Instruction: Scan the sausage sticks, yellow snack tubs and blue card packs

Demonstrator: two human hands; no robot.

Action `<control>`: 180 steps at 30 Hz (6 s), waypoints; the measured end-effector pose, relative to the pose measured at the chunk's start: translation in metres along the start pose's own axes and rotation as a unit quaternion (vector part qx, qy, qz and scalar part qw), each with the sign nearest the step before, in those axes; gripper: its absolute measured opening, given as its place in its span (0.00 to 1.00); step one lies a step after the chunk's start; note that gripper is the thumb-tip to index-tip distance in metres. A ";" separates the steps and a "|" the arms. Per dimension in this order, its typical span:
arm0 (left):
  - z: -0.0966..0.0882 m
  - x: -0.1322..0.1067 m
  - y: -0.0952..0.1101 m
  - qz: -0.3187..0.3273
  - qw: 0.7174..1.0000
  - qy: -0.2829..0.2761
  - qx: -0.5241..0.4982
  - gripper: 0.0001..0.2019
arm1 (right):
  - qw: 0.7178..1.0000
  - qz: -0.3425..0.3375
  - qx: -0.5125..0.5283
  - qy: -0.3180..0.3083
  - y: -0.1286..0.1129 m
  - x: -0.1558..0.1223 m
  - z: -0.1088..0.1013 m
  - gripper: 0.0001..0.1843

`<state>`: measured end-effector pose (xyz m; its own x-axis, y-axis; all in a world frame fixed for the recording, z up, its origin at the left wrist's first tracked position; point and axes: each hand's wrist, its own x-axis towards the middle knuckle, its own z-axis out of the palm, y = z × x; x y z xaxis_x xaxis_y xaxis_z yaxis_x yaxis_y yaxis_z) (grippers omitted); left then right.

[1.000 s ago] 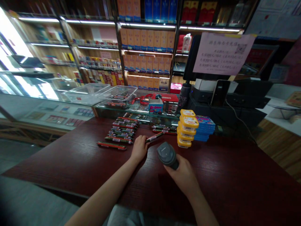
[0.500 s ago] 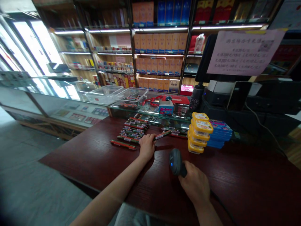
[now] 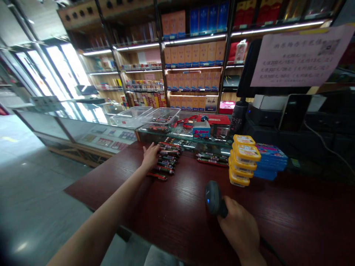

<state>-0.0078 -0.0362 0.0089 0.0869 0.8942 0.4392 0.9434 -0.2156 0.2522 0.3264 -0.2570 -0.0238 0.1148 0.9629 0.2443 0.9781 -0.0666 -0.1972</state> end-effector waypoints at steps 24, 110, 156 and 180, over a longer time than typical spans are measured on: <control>0.011 0.005 -0.014 0.013 1.000 0.010 -0.005 0.19 | 0.999 0.016 0.008 -0.032 -0.002 0.002 -0.002 0.10; 0.037 -0.078 0.145 0.013 0.994 -0.036 -0.098 0.12 | 0.996 -0.036 0.020 0.080 0.003 -0.001 -0.001 0.15; -0.007 -0.070 -0.030 0.055 0.991 -0.100 -0.062 0.30 | 1.000 0.001 0.014 0.022 0.001 -0.002 -0.001 0.11; -0.022 -0.091 -0.008 0.087 0.994 -0.069 -0.021 0.34 | 0.999 0.000 0.010 0.042 0.002 -0.005 -0.004 0.11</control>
<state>-0.0305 -0.1241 -0.0144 0.2928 0.8868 0.3575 0.8962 -0.3849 0.2207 0.3282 -0.2628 -0.0210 0.1293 0.9374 0.3234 0.9745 -0.0599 -0.2162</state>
